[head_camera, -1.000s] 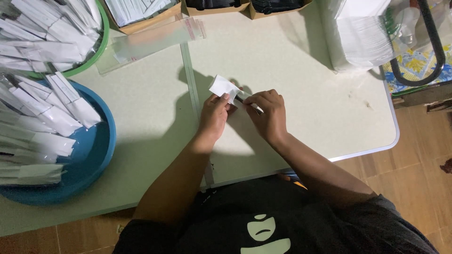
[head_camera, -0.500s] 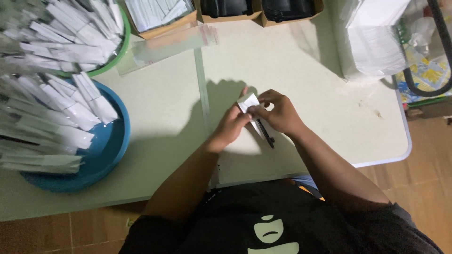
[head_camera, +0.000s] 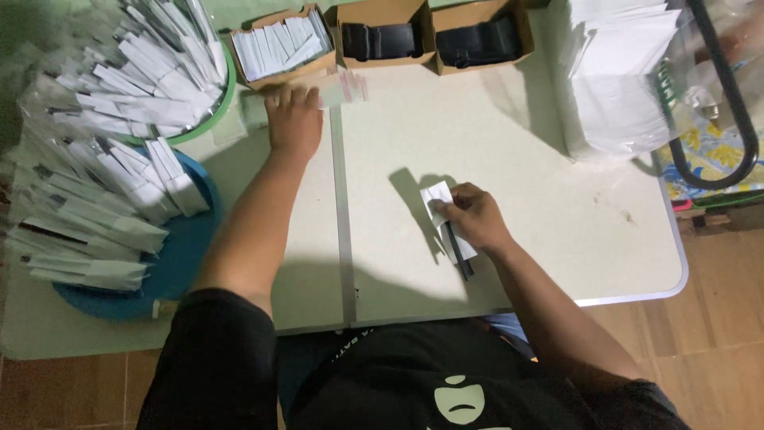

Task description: Folding paper napkins and packing them into plastic sleeves along with plastic spoons.

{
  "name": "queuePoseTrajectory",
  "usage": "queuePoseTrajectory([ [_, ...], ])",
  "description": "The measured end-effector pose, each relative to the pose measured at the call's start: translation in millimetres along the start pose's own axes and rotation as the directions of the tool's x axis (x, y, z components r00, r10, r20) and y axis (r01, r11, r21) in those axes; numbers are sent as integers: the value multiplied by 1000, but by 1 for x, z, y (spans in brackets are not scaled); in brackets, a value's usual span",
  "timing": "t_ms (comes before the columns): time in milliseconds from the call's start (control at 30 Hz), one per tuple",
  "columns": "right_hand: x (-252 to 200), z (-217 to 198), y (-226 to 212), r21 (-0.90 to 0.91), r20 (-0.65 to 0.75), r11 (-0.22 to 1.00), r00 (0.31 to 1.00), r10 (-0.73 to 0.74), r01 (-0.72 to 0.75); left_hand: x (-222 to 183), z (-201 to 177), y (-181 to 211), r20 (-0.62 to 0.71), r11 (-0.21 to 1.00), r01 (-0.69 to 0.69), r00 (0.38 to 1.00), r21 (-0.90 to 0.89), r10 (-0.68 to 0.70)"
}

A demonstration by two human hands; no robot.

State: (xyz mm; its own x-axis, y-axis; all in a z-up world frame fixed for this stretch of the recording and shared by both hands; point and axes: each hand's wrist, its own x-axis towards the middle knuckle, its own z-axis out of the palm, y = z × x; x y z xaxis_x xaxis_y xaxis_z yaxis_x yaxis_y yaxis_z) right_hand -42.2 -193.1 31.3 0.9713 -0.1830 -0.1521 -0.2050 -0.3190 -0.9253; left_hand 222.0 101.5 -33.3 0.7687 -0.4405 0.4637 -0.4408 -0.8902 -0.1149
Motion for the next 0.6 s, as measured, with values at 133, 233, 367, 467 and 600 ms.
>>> queuePoseTrajectory([
  [133,4,1,8,1,-6,1000,1000,-11,11,-1,45,-15,-141,985,-136,979,104,150],
  [233,3,-2,11,16,12,997,997,-80,79,-2,21,-6,-201,975,-142,964,172,176],
  [367,3,-2,13,21,17,993,993,-119,119,-4,34,-4,-288,987,-105,948,119,136],
  [467,4,-2,19,16,23,987,987,-160,160,-7,16,7,-286,998,-58,957,-6,54],
  [600,6,-4,24,66,30,984,986,-167,165,-2,-30,25,-123,956,159,973,-246,-193],
])
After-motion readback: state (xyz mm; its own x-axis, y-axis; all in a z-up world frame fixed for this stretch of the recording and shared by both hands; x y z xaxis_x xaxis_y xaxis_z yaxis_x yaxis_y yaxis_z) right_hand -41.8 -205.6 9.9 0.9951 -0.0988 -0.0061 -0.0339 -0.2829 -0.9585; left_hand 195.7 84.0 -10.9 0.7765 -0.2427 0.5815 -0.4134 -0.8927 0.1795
